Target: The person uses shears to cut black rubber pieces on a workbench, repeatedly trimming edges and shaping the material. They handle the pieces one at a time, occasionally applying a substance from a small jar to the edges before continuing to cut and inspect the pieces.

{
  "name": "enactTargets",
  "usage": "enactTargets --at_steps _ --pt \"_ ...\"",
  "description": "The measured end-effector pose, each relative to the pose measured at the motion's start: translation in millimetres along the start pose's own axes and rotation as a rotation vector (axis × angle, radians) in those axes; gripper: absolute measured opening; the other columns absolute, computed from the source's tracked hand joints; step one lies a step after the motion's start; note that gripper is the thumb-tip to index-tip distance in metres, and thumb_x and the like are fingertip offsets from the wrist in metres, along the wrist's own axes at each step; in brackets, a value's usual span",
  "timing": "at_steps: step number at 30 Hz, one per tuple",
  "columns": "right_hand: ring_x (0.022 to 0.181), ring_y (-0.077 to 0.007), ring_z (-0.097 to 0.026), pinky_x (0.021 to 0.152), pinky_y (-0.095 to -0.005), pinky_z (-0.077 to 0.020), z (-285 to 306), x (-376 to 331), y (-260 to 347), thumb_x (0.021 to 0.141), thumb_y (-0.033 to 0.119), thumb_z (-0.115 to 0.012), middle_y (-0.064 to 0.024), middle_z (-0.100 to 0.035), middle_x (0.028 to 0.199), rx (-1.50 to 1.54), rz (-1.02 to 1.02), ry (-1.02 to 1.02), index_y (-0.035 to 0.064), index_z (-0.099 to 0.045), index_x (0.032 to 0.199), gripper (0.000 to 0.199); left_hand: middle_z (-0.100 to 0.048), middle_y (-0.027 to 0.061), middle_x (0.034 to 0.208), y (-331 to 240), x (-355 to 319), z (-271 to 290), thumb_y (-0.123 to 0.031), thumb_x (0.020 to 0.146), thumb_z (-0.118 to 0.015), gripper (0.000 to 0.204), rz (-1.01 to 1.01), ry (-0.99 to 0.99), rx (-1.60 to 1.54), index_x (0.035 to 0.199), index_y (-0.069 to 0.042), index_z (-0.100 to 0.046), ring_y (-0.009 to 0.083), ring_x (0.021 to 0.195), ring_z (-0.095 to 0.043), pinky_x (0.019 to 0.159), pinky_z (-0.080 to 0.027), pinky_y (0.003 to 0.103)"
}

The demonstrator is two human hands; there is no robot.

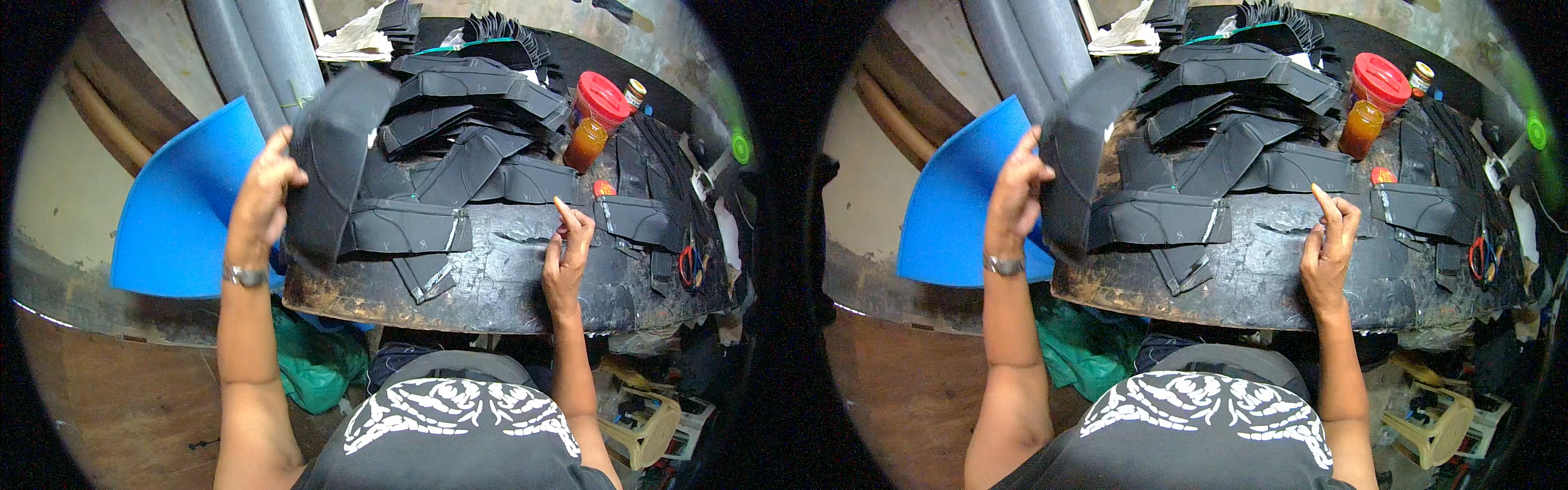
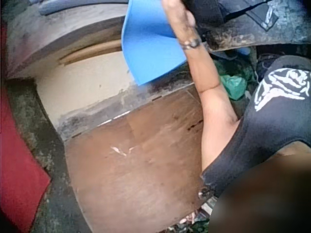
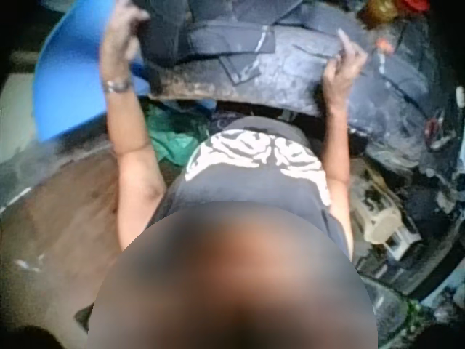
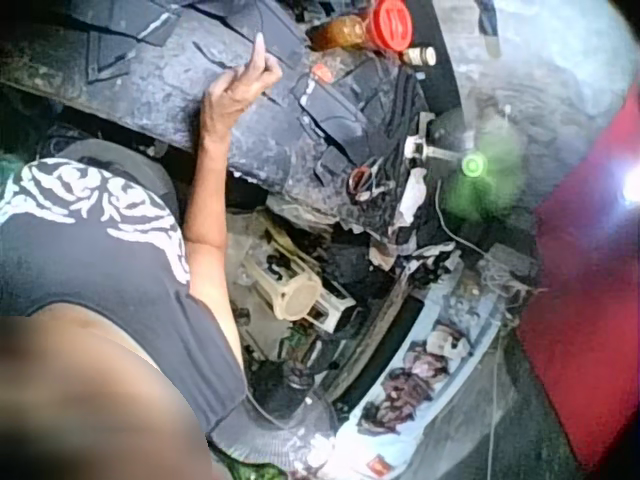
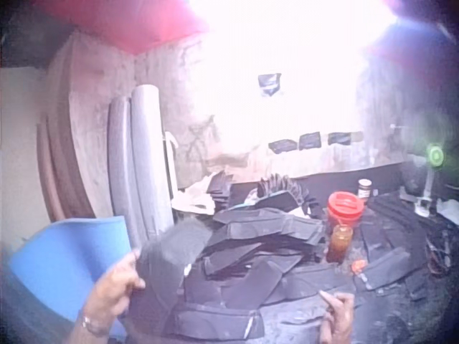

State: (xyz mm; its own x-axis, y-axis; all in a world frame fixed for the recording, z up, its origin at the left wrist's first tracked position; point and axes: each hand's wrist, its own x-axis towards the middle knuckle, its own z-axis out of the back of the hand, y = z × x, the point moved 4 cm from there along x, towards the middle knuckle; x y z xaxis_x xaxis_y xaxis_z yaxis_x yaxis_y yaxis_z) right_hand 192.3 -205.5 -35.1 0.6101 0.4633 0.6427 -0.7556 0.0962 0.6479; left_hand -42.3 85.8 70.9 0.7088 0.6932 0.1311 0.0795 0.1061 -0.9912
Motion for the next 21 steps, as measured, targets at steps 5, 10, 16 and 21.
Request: enactTargets --at_steps 5,10,16,21 --pt "0.1 -0.0248 -0.051 0.089 -0.0361 -0.0435 -5.7 11.5 -24.3 0.078 -0.012 -0.045 -0.0141 -0.052 0.105 -0.064 -0.021 0.123 0.0098 -0.047 0.136 0.062 -0.056 0.005 0.115 76.0 -42.0 -6.3 0.001 0.07 -0.046 0.059 0.165 -0.072 -0.019 0.129 0.002 -0.045 0.0086 0.088 -0.052 0.078 -0.045 0.021" --pt "0.072 -0.026 -0.063 0.072 -0.0385 -0.0509 -55.4 45.1 -40.0 0.087 0.0 -0.056 -0.0145 -0.062 0.08 0.216 -0.242 0.289 0.0219 -0.029 0.148 0.071 -0.054 0.0051 0.121 109.7 -58.8 -8.9 0.003 0.071 -0.043 0.06 0.174 -0.289 -0.02 0.132 0.002 -0.044 0.0097 0.093 -0.052 0.082 -0.043 0.02" --pt "0.064 -0.0178 -0.054 0.066 -0.0329 -0.048 -115.3 58.1 -19.3 0.082 -0.005 -0.062 -0.0102 -0.054 0.072 0.339 -0.404 0.183 0.0301 -0.019 0.152 0.089 -0.056 0.002 0.112 114.2 -64.4 -16.9 0.005 0.071 -0.043 0.054 0.041 -0.242 -0.055 0.125 0.0 -0.049 0.0082 0.086 -0.049 0.079 -0.042 0.019" --pt "0.076 -0.0187 -0.054 0.076 -0.0288 -0.0471 -69.2 60.5 -9.2 0.083 -0.009 -0.054 -0.009 -0.062 0.103 0.23 -0.063 -0.119 0.0226 -0.039 0.145 0.071 -0.055 0.0004 0.101 123.4 -62.7 -10.1 0.006 0.071 -0.042 0.047 0.112 -0.249 -0.037 0.117 0.0 -0.051 0.0072 0.078 -0.047 0.072 -0.042 0.018"
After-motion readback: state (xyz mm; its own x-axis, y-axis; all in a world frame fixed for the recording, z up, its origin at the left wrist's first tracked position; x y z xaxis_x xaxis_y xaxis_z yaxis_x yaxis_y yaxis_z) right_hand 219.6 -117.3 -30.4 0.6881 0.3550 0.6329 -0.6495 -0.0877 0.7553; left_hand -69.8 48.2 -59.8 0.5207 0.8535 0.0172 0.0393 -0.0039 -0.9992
